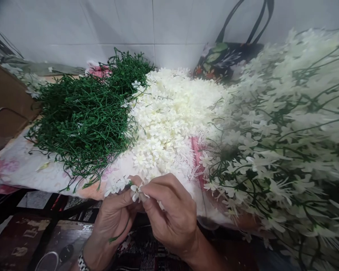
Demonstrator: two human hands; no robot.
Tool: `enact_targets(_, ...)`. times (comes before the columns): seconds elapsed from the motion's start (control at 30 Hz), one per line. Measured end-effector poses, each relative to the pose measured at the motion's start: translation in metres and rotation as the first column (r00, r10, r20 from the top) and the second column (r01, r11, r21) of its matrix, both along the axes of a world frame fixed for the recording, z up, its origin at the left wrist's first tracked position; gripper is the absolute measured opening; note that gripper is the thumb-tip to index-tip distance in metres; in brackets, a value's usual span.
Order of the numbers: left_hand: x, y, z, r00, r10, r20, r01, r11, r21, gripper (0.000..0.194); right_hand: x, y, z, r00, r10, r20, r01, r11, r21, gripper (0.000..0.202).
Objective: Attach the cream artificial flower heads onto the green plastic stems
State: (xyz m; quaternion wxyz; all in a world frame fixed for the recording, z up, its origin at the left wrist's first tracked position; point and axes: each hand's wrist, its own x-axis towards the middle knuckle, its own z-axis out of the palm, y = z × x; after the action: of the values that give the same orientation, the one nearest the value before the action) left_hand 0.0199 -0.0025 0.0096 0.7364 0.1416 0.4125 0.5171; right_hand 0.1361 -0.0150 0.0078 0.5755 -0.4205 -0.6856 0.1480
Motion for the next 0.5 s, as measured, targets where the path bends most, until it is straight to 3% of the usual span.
enact_targets(0.2, 0.0033, -0.0011, 0.0021, 0.998, 0.002, 0.058, -0.004, 0.999, 0.039, 0.029, -0.0004, -0.0011, -0.0078, 1.0, 0.003, 0.031, -0.004, 0.999, 0.037, 0.031)
enact_targets(0.5, 0.0, -0.0054, -0.0042, 0.998, 0.058, 0.006, -0.058, 0.996, 0.066, 0.026, 0.0003, -0.0021, -0.0096, 0.997, 0.028, 0.072, -0.029, 0.999, 0.013, 0.027)
